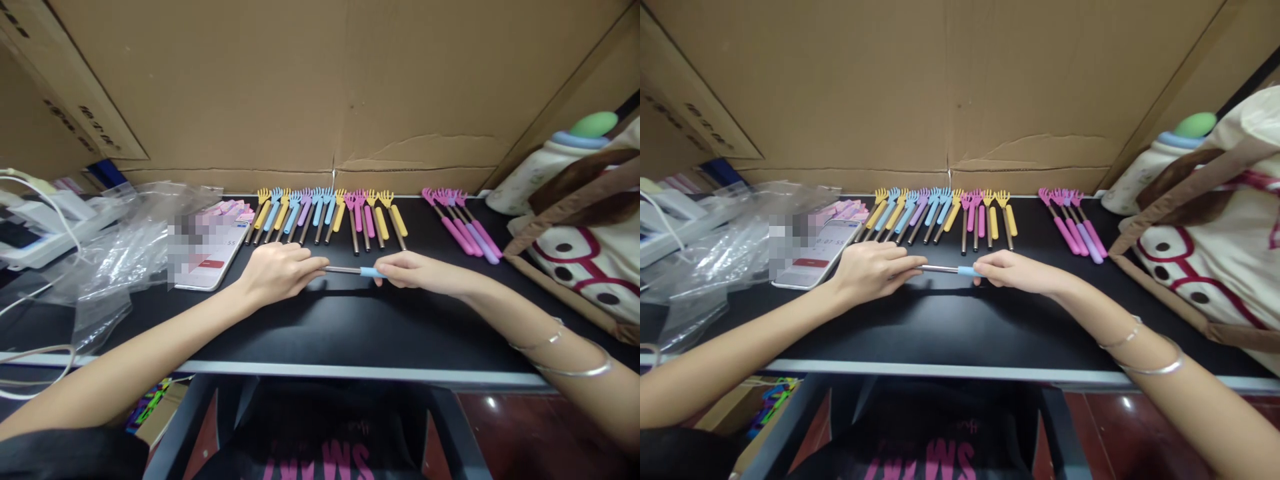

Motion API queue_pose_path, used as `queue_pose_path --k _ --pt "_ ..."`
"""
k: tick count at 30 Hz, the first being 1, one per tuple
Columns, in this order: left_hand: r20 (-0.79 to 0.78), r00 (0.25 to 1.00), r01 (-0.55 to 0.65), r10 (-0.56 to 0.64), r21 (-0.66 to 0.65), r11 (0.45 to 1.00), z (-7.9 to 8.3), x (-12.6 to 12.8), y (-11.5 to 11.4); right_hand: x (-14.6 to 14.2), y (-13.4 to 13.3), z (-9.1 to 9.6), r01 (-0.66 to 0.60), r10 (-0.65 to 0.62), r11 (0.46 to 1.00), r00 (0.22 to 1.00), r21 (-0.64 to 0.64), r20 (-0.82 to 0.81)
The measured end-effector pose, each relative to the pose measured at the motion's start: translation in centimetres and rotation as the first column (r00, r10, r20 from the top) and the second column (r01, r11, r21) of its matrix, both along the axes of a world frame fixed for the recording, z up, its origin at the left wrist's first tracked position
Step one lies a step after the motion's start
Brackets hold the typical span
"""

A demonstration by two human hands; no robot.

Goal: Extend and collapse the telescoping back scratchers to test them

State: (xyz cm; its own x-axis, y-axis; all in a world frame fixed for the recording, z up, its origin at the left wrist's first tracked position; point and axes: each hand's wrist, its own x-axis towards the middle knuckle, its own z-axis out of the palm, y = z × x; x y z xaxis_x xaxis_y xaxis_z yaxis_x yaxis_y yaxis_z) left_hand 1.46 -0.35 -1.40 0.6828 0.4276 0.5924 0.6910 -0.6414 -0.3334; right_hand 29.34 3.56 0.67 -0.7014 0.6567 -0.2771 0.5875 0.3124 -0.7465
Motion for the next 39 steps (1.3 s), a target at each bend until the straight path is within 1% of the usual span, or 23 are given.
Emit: queue_pose_path --k 4,8,11,13,14,15,16,17,20,22,23,25,26,27,28,29,30,32,34,39 --pt "0.025 1.000 -0.013 0.015 -0.067 0.998 -0.2 0.0 0.2 -0.2 0.1 -0.6 0.051 -0.053 0.989 0.999 0.137 0.011" --pt "0.026 0.998 -0.058 0.065 -0.213 0.975 -0.6 -0.2 0.5 -0.5 0.1 -0.9 0.068 -0.077 0.955 0.997 0.289 0.019" --pt "0.017 0.994 -0.100 0.111 -0.311 0.945 -0.7 -0.3 0.6 -0.6 -0.2 -0.8 0.074 -0.106 0.911 0.993 0.406 0.059" --pt "0.021 0.990 -0.121 0.138 -0.366 0.923 -0.6 -0.4 0.7 -0.6 -0.5 -0.7 0.078 -0.147 0.865 0.984 0.496 0.102" --pt "0.028 0.989 -0.123 0.146 -0.397 0.909 -0.5 -0.4 0.7 -0.6 -0.7 -0.7 0.075 -0.169 0.832 0.978 0.549 0.122" --pt "0.038 0.988 -0.121 0.151 -0.431 0.894 -0.4 -0.5 0.7 -0.6 -0.9 -0.7 0.068 -0.189 0.790 0.973 0.610 0.136" --pt "0.050 0.987 -0.113 0.154 -0.468 0.876 -0.3 -0.5 0.7 -0.6 -1.0 -0.8 0.057 -0.205 0.736 0.968 0.675 0.143" --pt "0.063 0.986 -0.103 0.156 -0.507 0.856 -0.2 -0.6 0.8 -0.6 -1.2 -0.9 0.043 -0.216 0.670 0.966 0.741 0.140" --pt "0.094 0.984 -0.057 0.150 -0.632 0.773 0.2 -0.6 0.8 -0.5 -1.5 -1.3 -0.008 -0.213 0.441 0.970 0.898 0.113" --pt "0.109 0.985 -0.016 0.133 -0.711 0.703 0.5 -0.6 0.8 -0.5 -1.7 -1.4 -0.046 -0.198 0.304 0.974 0.952 0.111" --pt "0.116 0.986 0.003 0.124 -0.742 0.670 0.6 -0.6 0.8 -0.5 -1.8 -1.4 -0.066 -0.193 0.246 0.974 0.967 0.116" --pt "0.127 0.985 0.030 0.114 -0.784 0.620 0.8 -0.5 0.8 -0.5 -1.9 -1.2 -0.101 -0.181 0.151 0.975 0.983 0.128" --pt "0.130 0.985 0.033 0.117 -0.794 0.606 0.8 -0.5 0.8 -0.5 -1.9 -1.2 -0.110 -0.175 0.114 0.976 0.987 0.129" --pt "0.131 0.983 0.029 0.126 -0.799 0.601 0.8 -0.4 0.8 -0.6 -1.9 -1.1 -0.116 -0.170 0.089 0.977 0.989 0.129" --pt "0.129 0.982 0.019 0.139 -0.798 0.603 0.7 -0.4 0.9 -0.6 -1.9 -1.0 -0.115 -0.168 0.076 0.978 0.990 0.126" --pt "0.125 0.980 0.004 0.155 -0.790 0.613 0.6 -0.3 0.9 -0.6 -1.8 -1.0 -0.109 -0.169 0.077 0.978 0.991 0.120" --pt "0.120 0.978 -0.014 0.171 -0.776 0.630 0.5 -0.3 0.9 -0.7 -1.8 -1.0 -0.099 -0.170 0.091 0.979 0.991 0.113" --pt "0.111 0.974 -0.055 0.200 -0.736 0.675 0.3 -0.3 1.0 -0.7 -1.6 -0.9 -0.075 -0.168 0.140 0.981 0.987 0.098" --pt "0.103 0.973 -0.077 0.208 -0.700 0.710 0.2 -0.3 1.1 -0.6 -1.5 -0.9 -0.060 -0.155 0.178 0.984 0.982 0.089" --pt "0.069 0.983 -0.082 0.170 -0.662 0.745 0.5 -0.8 1.6 -0.5 -1.2 -0.8 -0.062 -0.129 0.201 0.988 0.978 0.089"
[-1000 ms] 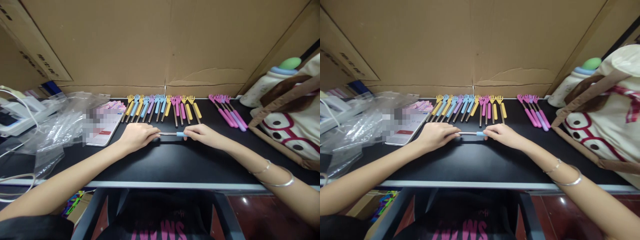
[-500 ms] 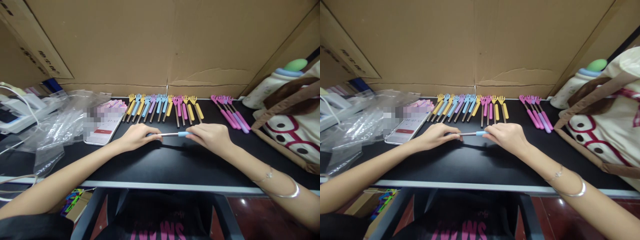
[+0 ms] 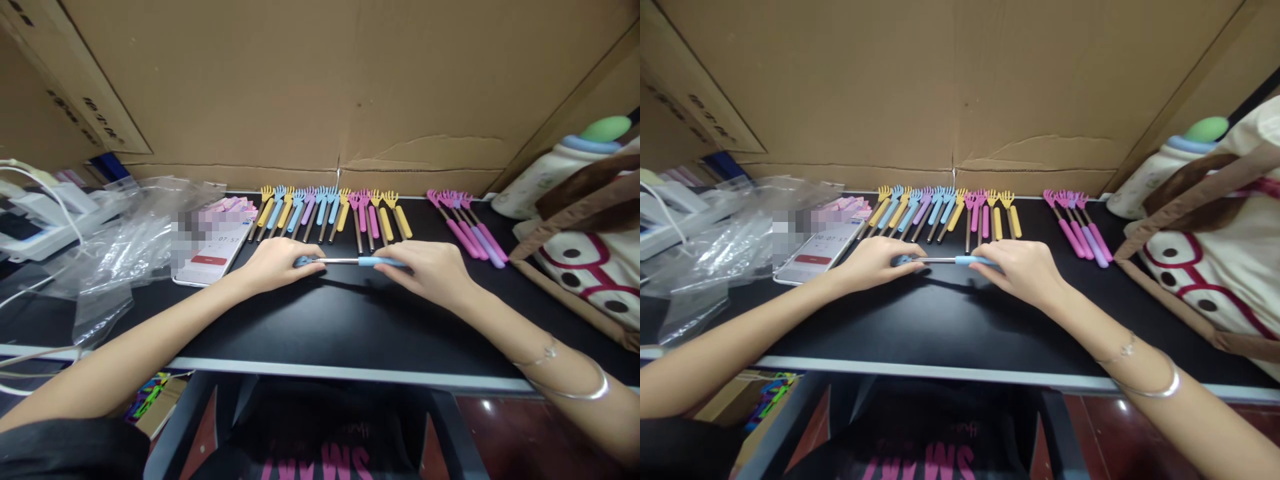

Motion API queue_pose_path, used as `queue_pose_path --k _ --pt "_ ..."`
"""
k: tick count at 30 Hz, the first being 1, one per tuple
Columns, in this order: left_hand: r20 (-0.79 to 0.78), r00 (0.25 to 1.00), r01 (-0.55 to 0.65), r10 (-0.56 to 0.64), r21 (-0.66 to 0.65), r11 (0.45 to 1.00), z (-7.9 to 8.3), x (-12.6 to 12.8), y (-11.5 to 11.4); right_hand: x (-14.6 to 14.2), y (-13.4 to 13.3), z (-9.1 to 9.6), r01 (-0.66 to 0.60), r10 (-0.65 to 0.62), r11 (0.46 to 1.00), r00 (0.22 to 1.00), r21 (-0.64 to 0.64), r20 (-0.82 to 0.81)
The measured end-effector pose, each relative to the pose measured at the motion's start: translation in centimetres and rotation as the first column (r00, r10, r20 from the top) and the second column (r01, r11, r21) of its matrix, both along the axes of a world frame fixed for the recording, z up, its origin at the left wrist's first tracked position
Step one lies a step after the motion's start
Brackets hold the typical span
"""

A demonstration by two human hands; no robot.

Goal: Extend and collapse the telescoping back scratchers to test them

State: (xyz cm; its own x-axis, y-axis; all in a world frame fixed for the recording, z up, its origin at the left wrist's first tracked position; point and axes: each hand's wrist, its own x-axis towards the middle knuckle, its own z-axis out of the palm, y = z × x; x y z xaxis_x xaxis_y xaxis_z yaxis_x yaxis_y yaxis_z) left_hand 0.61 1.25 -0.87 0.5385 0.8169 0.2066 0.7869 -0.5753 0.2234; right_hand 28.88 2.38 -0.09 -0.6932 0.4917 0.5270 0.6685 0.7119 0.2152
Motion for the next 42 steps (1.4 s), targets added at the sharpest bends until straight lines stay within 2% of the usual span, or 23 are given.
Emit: queue_pose_path --k 2,6,10,15,23,28,33,39,40,42 --pt "-0.026 0.999 0.024 -0.023 0.049 0.999 0.2 -0.3 0.2 0.1 0.1 0.1 0.004 -0.004 0.999 1.000 -0.045 -0.008" --pt "-0.092 0.995 0.042 -0.027 0.172 0.984 0.4 -1.0 0.5 0.5 0.5 0.4 0.050 -0.056 0.975 0.998 -0.216 -0.020" --pt "-0.120 0.993 0.039 -0.008 0.252 0.967 0.5 -1.3 0.6 0.8 0.9 0.6 0.101 -0.134 0.924 0.989 -0.370 -0.065" --pt "-0.115 0.993 0.063 -0.024 0.348 0.935 0.2 -1.2 0.4 0.7 1.3 0.2 0.057 -0.138 0.845 0.984 -0.532 -0.113" --pt "-0.057 0.997 0.081 -0.061 0.482 0.873 -0.4 -0.9 0.2 0.6 1.2 0.2 -0.013 -0.116 0.786 0.979 -0.617 -0.169" --pt "-0.039 0.999 0.043 -0.028 0.491 0.870 -0.6 -0.6 -0.1 0.5 1.2 0.4 -0.042 -0.117 0.759 0.973 -0.649 -0.200" --pt "-0.064 0.998 0.049 -0.017 0.541 0.839 -0.5 -0.4 -0.4 0.3 1.2 0.7 -0.132 -0.081 0.634 0.969 -0.762 -0.235" --pt "-0.116 0.993 0.077 -0.016 0.540 0.838 -0.5 -0.2 -0.6 0.3 1.5 0.5 -0.174 -0.106 0.424 0.965 -0.889 -0.240" --pt "-0.123 0.992 0.085 -0.021 0.545 0.834 -0.5 -0.2 -0.6 0.2 1.5 0.5 -0.174 -0.111 0.411 0.965 -0.895 -0.239" --pt "-0.126 0.991 0.099 -0.034 0.553 0.827 -0.5 -0.2 -0.6 0.2 1.5 0.4 -0.169 -0.112 0.432 0.964 -0.886 -0.239"
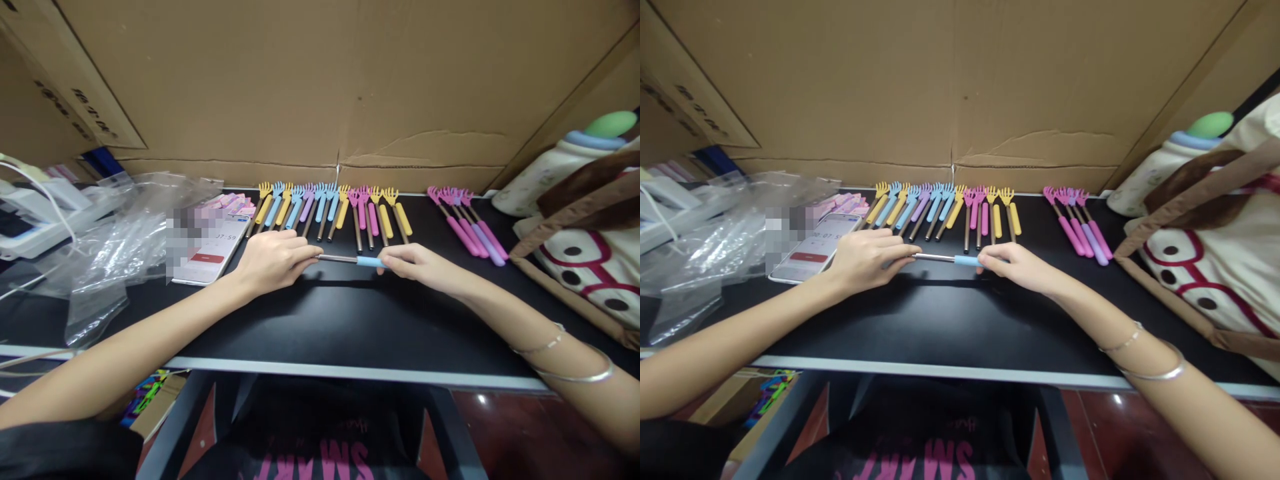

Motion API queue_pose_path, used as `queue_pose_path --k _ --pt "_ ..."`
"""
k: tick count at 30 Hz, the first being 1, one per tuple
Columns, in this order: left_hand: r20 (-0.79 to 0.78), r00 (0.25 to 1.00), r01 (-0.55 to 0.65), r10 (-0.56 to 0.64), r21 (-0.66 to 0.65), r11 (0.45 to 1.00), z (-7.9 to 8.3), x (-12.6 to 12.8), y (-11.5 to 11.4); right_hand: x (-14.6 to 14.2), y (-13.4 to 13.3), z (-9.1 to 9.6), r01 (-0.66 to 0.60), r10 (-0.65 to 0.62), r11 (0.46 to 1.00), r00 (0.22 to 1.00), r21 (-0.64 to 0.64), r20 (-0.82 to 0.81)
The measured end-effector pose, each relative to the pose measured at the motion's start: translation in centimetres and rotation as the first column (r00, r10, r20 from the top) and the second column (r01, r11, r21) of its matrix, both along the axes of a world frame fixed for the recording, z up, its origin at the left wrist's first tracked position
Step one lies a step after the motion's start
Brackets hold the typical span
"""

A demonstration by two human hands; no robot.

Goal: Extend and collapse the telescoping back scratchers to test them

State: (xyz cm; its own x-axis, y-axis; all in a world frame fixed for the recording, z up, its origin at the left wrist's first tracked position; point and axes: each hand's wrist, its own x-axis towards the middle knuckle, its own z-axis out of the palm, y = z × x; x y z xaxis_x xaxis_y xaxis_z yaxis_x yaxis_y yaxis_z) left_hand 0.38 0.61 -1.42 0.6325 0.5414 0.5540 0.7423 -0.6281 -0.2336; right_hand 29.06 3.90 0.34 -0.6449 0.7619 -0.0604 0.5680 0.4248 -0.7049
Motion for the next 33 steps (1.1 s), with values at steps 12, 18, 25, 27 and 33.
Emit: queue_pose_path --k 12,18,25,27,33 --pt "0.025 1.000 0.006 -0.004 -0.073 0.997 -0.4 0.0 0.2 -0.6 -1.2 0.1 0.077 -0.104 0.953 0.991 0.294 0.079" --pt "0.087 0.996 0.034 -0.022 -0.138 0.990 -0.5 0.0 0.2 -0.6 -1.7 -0.2 0.088 -0.168 0.882 0.977 0.462 0.134" --pt "0.152 0.988 0.022 0.024 -0.296 0.955 -0.5 0.2 -0.1 -0.3 -1.8 -0.6 0.041 -0.221 0.736 0.958 0.676 0.182" --pt "0.165 0.986 0.032 0.029 -0.356 0.934 -0.4 0.3 -0.1 -0.2 -1.8 -0.6 0.016 -0.221 0.686 0.957 0.728 0.188" --pt "0.179 0.983 0.058 0.045 -0.531 0.845 0.1 0.2 -0.1 0.0 -1.9 -0.7 -0.057 -0.180 0.535 0.967 0.843 0.179"
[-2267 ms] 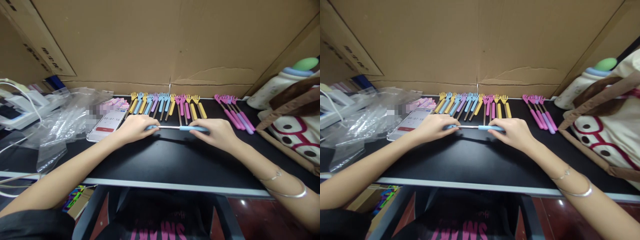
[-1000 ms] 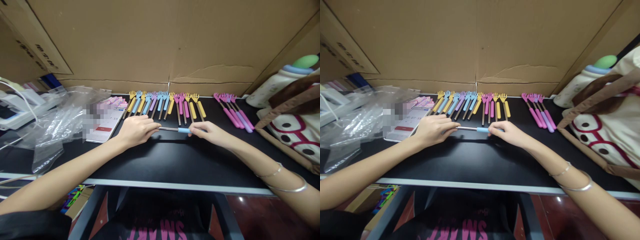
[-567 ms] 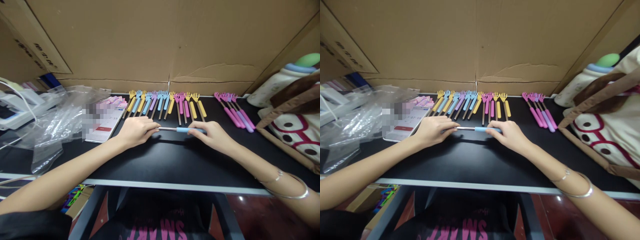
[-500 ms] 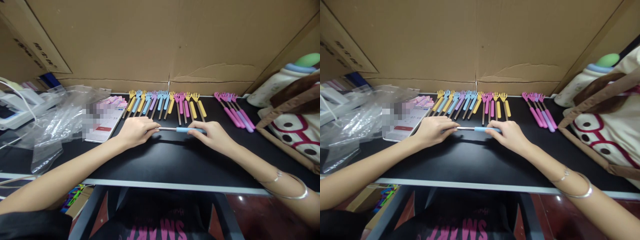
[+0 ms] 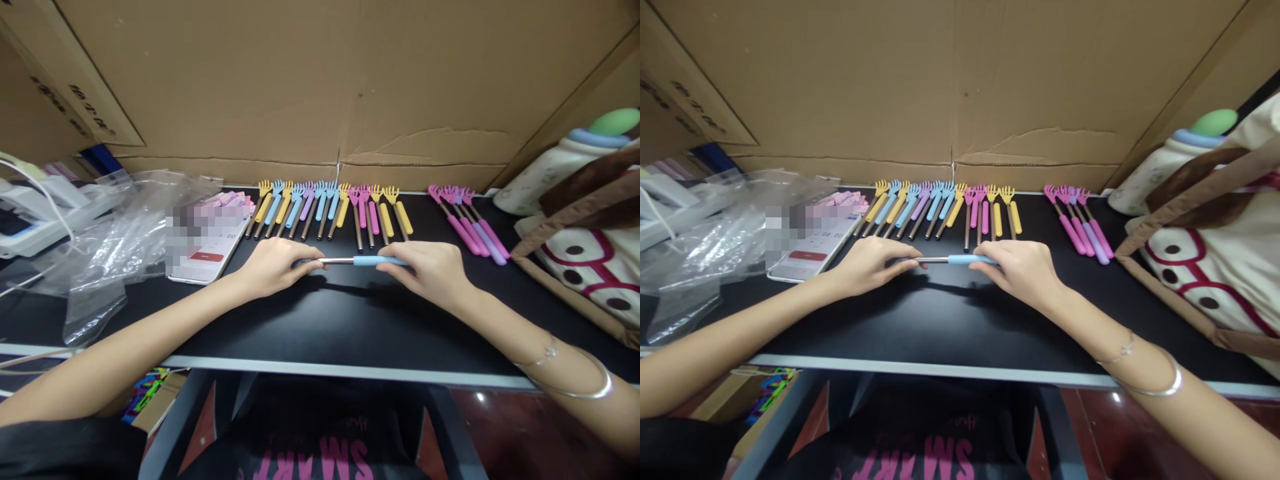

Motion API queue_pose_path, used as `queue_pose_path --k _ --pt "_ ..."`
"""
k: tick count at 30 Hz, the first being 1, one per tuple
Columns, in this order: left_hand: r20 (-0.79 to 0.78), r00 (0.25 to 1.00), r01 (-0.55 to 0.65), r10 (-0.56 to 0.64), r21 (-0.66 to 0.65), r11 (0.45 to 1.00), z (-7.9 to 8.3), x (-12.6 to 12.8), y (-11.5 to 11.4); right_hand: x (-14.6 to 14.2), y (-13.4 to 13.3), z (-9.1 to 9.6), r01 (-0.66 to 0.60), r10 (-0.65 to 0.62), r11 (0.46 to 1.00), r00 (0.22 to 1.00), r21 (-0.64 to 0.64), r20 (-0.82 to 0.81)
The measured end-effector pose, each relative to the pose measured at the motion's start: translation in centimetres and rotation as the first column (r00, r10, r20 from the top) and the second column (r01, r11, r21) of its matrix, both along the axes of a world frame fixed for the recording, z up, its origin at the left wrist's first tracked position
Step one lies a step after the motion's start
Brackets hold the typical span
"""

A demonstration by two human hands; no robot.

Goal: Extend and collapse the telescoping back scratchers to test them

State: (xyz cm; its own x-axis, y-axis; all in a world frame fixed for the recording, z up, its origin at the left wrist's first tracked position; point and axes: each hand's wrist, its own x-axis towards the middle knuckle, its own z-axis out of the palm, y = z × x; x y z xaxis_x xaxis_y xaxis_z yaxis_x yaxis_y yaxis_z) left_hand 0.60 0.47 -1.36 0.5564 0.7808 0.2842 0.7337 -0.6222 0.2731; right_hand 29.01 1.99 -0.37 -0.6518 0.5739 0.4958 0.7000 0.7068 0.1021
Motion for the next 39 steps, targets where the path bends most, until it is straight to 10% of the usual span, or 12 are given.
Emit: queue_pose_path --k 7,16,34,39 --pt "0.018 0.999 -0.052 0.051 0.059 0.997 0.3 0.2 -0.3 -0.3 -0.1 -0.2 -0.065 0.074 0.989 0.996 0.132 -0.059" --pt "-0.022 0.990 -0.120 0.138 0.380 0.917 -0.1 0.9 -0.8 -0.5 0.2 -0.1 0.042 -0.060 0.972 0.996 -0.232 -0.069" --pt "-0.111 0.992 0.026 0.060 0.647 0.762 0.0 1.0 -1.3 -1.0 0.6 0.8 -0.154 -0.056 0.512 0.976 -0.845 -0.212" --pt "-0.102 0.993 0.021 0.059 0.642 0.766 0.0 1.1 -1.2 -1.1 0.7 0.6 -0.140 -0.087 0.522 0.973 -0.841 -0.216"
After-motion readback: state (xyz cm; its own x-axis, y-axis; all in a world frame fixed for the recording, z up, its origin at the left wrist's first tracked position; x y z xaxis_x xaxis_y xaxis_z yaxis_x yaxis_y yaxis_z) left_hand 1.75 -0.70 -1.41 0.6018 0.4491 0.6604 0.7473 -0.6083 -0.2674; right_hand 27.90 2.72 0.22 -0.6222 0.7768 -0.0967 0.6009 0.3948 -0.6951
